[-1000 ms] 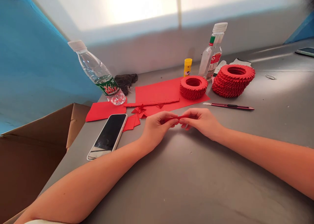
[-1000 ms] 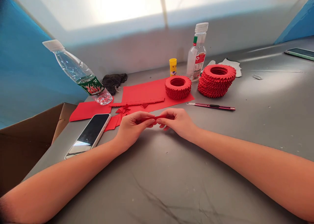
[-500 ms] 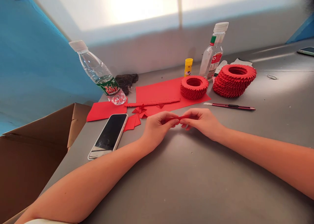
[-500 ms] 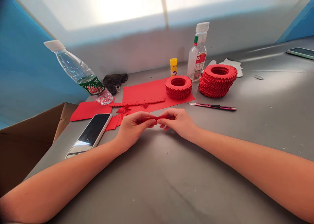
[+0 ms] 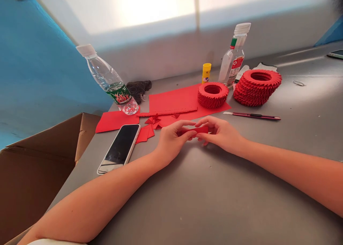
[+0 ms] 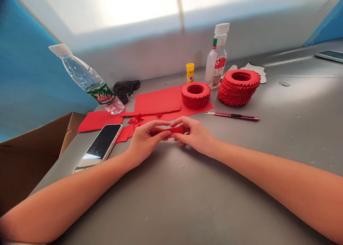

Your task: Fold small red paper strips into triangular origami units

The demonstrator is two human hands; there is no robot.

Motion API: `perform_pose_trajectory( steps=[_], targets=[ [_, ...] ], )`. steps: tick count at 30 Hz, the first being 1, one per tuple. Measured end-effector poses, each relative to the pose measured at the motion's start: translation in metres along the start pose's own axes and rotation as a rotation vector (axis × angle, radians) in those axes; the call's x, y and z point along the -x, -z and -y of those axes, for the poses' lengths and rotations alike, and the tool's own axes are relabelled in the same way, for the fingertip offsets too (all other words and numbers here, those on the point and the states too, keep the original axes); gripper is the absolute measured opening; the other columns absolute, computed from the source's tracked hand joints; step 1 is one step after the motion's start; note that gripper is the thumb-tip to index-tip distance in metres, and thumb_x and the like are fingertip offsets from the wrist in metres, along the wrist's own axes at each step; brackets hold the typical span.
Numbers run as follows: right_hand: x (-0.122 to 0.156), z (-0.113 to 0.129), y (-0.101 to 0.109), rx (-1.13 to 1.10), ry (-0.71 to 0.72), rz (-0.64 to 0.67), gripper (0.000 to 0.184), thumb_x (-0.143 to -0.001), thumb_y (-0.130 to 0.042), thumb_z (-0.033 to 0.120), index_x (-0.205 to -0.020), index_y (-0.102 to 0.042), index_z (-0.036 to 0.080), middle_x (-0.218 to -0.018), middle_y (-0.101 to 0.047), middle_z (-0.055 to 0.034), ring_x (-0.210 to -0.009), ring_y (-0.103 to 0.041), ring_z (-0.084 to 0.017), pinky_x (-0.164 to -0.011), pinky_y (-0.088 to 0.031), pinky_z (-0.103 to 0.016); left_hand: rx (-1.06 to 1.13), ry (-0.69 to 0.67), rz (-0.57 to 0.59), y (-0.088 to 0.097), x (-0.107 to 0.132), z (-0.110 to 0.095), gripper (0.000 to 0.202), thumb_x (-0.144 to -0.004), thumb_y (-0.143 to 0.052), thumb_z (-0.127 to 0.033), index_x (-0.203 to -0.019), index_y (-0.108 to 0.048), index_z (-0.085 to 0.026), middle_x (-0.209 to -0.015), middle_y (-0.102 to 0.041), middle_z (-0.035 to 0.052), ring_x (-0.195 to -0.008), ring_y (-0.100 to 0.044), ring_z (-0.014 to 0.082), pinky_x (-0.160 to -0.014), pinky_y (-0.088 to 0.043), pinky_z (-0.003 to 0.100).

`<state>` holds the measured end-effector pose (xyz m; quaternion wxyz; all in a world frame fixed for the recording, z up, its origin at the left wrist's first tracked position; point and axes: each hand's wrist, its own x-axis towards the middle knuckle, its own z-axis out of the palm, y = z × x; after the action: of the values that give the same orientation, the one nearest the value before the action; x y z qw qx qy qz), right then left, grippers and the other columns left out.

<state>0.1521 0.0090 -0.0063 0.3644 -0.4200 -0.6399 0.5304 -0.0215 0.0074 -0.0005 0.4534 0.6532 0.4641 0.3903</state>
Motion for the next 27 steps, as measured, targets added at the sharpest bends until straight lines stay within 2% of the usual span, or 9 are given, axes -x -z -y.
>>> perform_pose_trajectory(
  steps=[5, 9, 12, 15, 18, 24, 27],
  targets=[
    [-0.001, 0.000, 0.005, 0.119, 0.088, -0.028, 0.029, -0.073, -0.053, 0.017, -0.098, -0.043, 0.027, -0.072, -0.060, 0.0034, -0.061, -0.059, -0.013, -0.055, -0.051, -0.027, 0.055, -0.008, -0.024, 0.002, -0.001, -0.004, 0.026, -0.072, -0.062, -0.022, -0.097, -0.061, -0.018, -0.069, -0.067, 0.0013, -0.065, -0.063, 0.0137, -0.067, -0.052, 0.027],
    [-0.007, -0.001, 0.019, 0.118, 0.128, -0.203, 0.029, -0.074, -0.054, 0.018, -0.099, -0.042, 0.026, -0.070, -0.054, 0.0043, -0.060, -0.057, -0.012, -0.056, -0.052, -0.027, 0.096, 0.009, -0.098, 0.006, -0.005, -0.005, 0.027, -0.071, -0.063, -0.023, -0.097, -0.060, -0.017, -0.068, -0.067, 0.0016, -0.066, -0.063, 0.0140, -0.067, -0.053, 0.027],
    [-0.011, 0.000, 0.024, 0.040, 0.133, -0.304, 0.031, -0.075, -0.054, 0.023, -0.103, -0.042, 0.026, -0.072, -0.055, 0.0026, -0.066, -0.058, -0.013, -0.057, -0.053, -0.028, 0.095, 0.017, -0.121, 0.007, -0.006, -0.005, 0.028, -0.071, -0.063, -0.025, -0.097, -0.060, -0.016, -0.068, -0.067, 0.0020, -0.067, -0.064, 0.0147, -0.068, -0.053, 0.028],
    [-0.008, 0.003, 0.018, -0.011, 0.096, -0.188, 0.042, -0.074, -0.057, 0.027, -0.112, -0.040, 0.027, -0.074, -0.058, 0.0016, -0.071, -0.060, -0.016, -0.061, -0.054, -0.031, 0.083, 0.017, -0.082, 0.005, -0.005, -0.003, 0.027, -0.071, -0.063, -0.024, -0.098, -0.060, -0.017, -0.069, -0.067, 0.0020, -0.067, -0.063, 0.0144, -0.068, -0.052, 0.028],
    [-0.003, 0.004, 0.008, 0.062, 0.077, -0.074, 0.048, -0.073, -0.058, 0.025, -0.117, -0.040, 0.029, -0.068, -0.059, 0.0034, -0.066, -0.061, -0.015, -0.062, -0.053, -0.031, 0.051, 0.013, -0.040, 0.003, -0.003, -0.002, 0.028, -0.072, -0.062, -0.024, -0.099, -0.059, -0.018, -0.071, -0.066, 0.0018, -0.067, -0.062, 0.0140, -0.068, -0.051, 0.028],
    [0.003, 0.004, 0.004, 0.287, 0.153, -0.130, 0.038, -0.075, -0.056, 0.023, -0.111, -0.045, 0.029, -0.066, -0.059, 0.0046, -0.061, -0.058, -0.013, -0.060, -0.048, -0.028, -0.002, -0.012, 0.048, 0.000, 0.000, 0.000, 0.043, -0.071, -0.062, -0.021, -0.112, -0.050, -0.025, -0.074, -0.063, -0.0007, -0.067, -0.060, 0.0124, -0.065, -0.048, 0.025],
    [0.004, 0.005, 0.004, 0.316, 0.186, -0.130, 0.032, -0.076, -0.055, 0.022, -0.106, -0.045, 0.028, -0.065, -0.058, 0.0057, -0.059, -0.057, -0.012, -0.059, -0.046, -0.026, -0.007, -0.003, 0.073, -0.001, 0.000, 0.000, 0.045, -0.072, -0.059, -0.018, -0.115, -0.046, -0.027, -0.073, -0.061, -0.0016, -0.066, -0.059, 0.0120, -0.061, -0.047, 0.023]
  ],
)
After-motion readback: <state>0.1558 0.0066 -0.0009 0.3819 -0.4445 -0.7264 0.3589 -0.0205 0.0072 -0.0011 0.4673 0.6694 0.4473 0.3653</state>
